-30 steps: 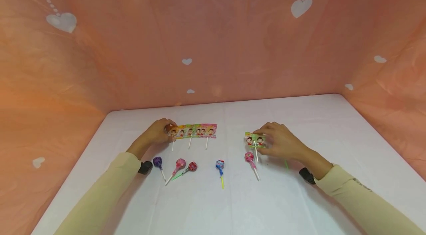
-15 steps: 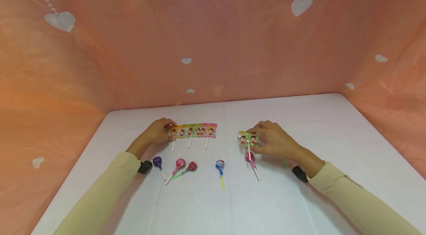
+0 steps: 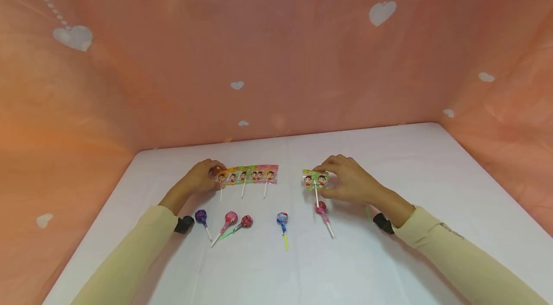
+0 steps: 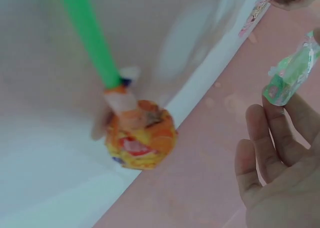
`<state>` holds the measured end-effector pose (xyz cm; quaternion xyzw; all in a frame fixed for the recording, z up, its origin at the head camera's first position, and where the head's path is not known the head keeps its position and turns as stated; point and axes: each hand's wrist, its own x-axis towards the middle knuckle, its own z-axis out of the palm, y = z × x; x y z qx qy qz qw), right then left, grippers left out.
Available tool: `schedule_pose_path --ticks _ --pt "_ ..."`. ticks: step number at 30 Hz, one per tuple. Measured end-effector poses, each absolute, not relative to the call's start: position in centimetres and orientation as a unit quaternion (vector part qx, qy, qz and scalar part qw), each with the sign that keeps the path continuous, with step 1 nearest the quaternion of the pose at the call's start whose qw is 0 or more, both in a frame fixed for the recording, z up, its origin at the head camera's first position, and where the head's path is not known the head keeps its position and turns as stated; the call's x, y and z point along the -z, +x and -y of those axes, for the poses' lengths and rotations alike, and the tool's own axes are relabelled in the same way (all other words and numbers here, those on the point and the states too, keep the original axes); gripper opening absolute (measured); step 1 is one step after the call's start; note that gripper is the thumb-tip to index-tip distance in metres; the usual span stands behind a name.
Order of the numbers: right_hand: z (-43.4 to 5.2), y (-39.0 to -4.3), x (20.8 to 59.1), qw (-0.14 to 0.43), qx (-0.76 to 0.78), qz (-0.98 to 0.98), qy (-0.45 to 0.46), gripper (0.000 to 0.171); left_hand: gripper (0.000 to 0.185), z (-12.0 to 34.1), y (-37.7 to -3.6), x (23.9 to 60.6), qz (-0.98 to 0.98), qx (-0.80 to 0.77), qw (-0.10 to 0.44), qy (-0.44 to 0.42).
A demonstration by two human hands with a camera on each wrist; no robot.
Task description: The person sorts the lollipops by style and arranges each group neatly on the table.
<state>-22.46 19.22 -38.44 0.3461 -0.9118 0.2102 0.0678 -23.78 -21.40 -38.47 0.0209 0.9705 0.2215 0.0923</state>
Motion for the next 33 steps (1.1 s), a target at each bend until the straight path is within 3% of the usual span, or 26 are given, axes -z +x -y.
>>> schedule_pose_path --ticks 25,33 --pt "-15.1 -24.2 37.2 0.033 -0.215 0.908 0.357 0.047 0.045 21.5 -23.6 38.5 -0.972 -0.217 0.084 0.031" --pt "-14.5 -24.9 38.5 0.06 -0.157 0.913 0.371 0.048 0.046 21.5 -23.5 38.4 -0.971 -0.218 0.089 0.035"
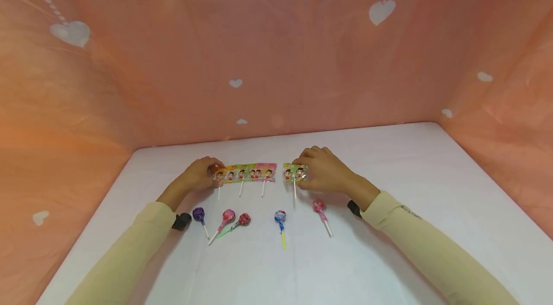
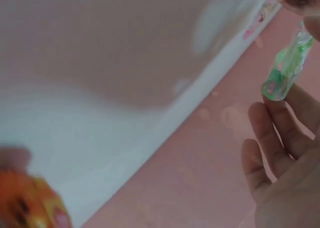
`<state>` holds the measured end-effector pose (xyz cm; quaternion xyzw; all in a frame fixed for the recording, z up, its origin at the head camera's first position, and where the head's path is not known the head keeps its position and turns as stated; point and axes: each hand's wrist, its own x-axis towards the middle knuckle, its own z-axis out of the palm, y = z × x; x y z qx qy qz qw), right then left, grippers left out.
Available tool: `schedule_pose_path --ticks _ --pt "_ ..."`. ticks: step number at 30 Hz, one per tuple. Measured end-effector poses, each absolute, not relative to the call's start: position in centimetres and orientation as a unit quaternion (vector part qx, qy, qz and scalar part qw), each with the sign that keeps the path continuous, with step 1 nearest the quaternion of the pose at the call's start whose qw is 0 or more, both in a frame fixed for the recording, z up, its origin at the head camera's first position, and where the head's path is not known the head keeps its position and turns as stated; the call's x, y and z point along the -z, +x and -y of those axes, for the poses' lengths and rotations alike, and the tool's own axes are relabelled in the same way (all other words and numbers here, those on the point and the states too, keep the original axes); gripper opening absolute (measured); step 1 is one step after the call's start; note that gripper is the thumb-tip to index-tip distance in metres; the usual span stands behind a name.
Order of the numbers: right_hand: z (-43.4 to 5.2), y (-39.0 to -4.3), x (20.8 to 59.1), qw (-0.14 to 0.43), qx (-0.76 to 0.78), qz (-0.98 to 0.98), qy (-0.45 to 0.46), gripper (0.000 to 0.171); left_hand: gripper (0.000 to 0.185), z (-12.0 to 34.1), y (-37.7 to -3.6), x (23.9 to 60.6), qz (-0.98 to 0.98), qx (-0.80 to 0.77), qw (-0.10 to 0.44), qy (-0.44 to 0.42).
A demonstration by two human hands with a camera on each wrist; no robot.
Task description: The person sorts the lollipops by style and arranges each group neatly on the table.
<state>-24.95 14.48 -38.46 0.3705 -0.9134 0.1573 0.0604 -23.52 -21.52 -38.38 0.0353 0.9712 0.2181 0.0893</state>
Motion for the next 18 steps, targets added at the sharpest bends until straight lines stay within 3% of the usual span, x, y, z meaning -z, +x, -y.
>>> schedule_pose_path --ticks 11,18 --pt "-14.26 -25.22 39.48 0.081 -0.117 0.915 0.378 0.05 0.047 21.7 -23.84 38.47 -0.97 -0.223 0.088 0.037" --pt "-13.6 -25.08 39.4 0.06 -0.107 0.923 0.364 0.051 0.047 21.83 -23.88 38.55 -0.969 -0.223 0.091 0.047"
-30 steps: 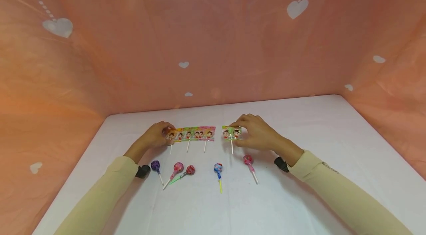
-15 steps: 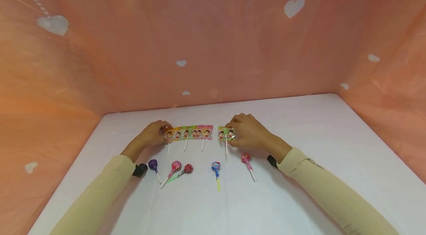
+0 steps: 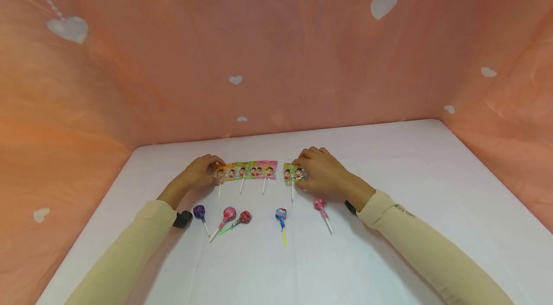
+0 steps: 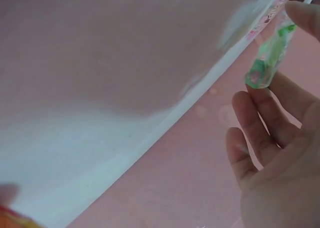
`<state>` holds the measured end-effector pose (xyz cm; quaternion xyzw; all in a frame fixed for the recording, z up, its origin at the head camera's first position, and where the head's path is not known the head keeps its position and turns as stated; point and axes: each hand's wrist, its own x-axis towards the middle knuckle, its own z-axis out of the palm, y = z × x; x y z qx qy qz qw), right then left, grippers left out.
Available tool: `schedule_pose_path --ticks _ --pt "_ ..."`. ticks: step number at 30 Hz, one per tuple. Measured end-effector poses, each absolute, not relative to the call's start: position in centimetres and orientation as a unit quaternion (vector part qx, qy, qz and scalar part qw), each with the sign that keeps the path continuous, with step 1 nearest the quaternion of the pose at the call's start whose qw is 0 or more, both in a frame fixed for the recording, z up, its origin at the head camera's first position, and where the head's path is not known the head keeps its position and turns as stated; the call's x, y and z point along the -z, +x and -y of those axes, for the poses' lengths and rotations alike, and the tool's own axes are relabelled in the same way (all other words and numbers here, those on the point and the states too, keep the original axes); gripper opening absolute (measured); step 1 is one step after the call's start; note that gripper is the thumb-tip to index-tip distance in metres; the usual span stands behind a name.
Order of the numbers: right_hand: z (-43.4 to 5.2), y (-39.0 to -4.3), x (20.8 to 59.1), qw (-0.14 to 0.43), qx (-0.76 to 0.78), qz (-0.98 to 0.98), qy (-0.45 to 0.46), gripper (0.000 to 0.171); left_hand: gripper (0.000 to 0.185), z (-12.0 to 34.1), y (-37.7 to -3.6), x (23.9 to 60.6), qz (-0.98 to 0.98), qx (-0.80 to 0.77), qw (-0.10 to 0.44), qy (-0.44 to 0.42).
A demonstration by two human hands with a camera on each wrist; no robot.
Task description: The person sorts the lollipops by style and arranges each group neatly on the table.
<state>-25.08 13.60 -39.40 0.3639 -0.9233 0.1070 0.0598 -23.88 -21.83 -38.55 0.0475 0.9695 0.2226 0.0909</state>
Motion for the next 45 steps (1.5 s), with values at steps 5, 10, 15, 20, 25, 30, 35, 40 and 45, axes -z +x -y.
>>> schedule_pose_path --ticks 5,10,15,20,25,30,35,40,45 --pt "-13.3 -25.4 39.5 0.065 -0.109 0.922 0.366 0.051 0.047 21.7 -24.0 38.6 -0.97 -0.221 0.072 0.064" --pt "-12.6 -25.9 39.7 0.047 -0.111 0.923 0.366 0.051 0.047 21.7 -23.9 38.6 -0.971 -0.218 0.068 0.066" --pt "-12.1 -26.2 39.8 0.025 -0.11 0.928 0.355 0.053 0.047 21.7 -23.9 38.6 -0.971 -0.218 0.071 0.064" --pt "-11.9 -26.3 39.9 -0.004 -0.117 0.932 0.344 0.054 0.048 21.8 -23.9 38.6 -0.971 -0.216 0.075 0.064" --pt "-11.9 -26.7 39.8 -0.021 -0.124 0.932 0.339 0.057 0.048 21.9 -24.1 38.6 -0.97 -0.221 0.077 0.061" --pt "-11.9 -27.1 39.9 -0.028 -0.133 0.929 0.345 0.059 0.049 22.0 -24.4 38.6 -0.97 -0.223 0.078 0.052" --pt "-12.0 -27.2 40.2 -0.044 -0.148 0.926 0.344 0.06 0.048 22.0 -24.4 38.6 -0.969 -0.228 0.081 0.046" --pt "-11.9 -27.4 40.3 -0.043 -0.147 0.924 0.35 0.06 0.048 22.0 -24.3 38.5 -0.969 -0.23 0.077 0.05" --pt "-11.8 -27.6 40.3 -0.038 -0.138 0.924 0.355 0.06 0.049 22.2 -24.2 38.2 -0.969 -0.228 0.075 0.051"
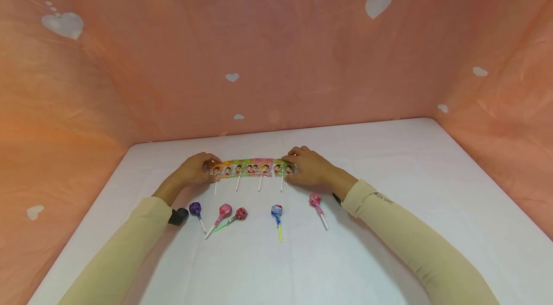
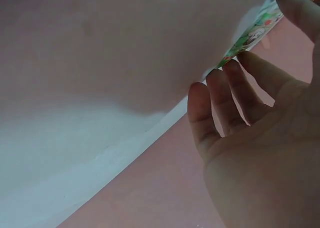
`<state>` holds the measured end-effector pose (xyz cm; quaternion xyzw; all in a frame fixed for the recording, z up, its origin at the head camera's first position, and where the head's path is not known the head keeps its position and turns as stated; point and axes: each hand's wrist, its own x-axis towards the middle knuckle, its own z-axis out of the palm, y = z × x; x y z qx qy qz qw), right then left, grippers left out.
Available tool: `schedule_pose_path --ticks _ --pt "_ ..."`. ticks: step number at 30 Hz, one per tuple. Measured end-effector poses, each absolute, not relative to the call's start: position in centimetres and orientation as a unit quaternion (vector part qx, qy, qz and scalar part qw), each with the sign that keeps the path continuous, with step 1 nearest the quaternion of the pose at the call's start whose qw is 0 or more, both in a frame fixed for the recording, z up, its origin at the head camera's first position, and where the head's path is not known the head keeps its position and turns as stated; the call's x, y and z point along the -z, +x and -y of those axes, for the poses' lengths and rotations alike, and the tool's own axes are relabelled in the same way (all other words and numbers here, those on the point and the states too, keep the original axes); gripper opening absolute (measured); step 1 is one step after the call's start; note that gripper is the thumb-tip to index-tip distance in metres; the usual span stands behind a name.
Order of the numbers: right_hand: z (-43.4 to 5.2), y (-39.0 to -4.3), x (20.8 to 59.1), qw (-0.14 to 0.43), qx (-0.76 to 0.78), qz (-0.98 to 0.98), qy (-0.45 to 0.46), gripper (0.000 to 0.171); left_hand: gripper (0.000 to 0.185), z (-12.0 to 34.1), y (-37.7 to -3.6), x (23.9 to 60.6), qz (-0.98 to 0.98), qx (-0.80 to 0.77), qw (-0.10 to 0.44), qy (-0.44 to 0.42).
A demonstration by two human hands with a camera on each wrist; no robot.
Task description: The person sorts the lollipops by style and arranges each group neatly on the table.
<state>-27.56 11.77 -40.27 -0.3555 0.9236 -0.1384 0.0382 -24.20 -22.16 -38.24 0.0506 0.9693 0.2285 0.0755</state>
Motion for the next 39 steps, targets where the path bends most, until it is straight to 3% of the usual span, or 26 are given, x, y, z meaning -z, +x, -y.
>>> schedule_pose_path --ticks 39 --pt "-11.44 -27.1 40.24 0.043 0.134 -0.932 -0.334 0.06 0.05 22.38 -24.17 38.49 -0.966 -0.245 0.081 0.034"
